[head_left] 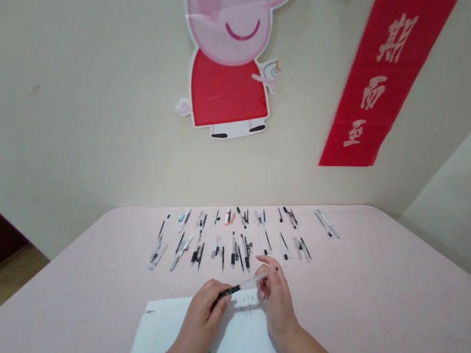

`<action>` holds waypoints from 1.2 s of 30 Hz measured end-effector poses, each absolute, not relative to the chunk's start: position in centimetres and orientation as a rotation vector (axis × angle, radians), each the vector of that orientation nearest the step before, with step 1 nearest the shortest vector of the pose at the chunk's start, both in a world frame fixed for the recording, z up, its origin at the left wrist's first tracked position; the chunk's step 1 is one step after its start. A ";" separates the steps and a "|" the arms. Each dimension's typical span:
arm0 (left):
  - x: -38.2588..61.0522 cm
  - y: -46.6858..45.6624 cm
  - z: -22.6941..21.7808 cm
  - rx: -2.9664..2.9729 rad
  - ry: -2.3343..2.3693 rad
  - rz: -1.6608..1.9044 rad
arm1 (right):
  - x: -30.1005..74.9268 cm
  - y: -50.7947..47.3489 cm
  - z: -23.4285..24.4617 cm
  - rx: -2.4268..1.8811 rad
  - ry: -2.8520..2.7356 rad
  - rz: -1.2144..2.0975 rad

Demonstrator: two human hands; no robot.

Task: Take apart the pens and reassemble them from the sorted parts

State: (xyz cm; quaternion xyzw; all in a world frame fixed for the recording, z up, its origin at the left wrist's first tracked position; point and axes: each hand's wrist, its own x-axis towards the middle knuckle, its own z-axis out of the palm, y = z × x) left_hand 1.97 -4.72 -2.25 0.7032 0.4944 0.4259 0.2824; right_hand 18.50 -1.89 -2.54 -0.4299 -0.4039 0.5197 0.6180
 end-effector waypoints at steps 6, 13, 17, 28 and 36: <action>2.0 -4.6 -2.2 1.865 1.364 1.170 | 19.5 -0.9 -3.4 -1.129 -0.850 1.042; 2.0 -4.5 -2.3 1.878 1.352 1.163 | 19.2 -1.2 -3.2 -1.137 -0.917 1.104; 2.1 -4.6 -2.1 1.888 1.338 1.176 | 19.0 -1.2 -2.9 -1.088 -0.913 1.193; 2.0 -4.5 -2.4 1.855 1.335 1.182 | 18.4 -0.9 -3.0 -0.935 -0.769 1.364; 2.1 -4.5 -2.3 1.822 1.347 1.162 | 18.2 -1.2 -2.6 -0.901 -0.744 1.383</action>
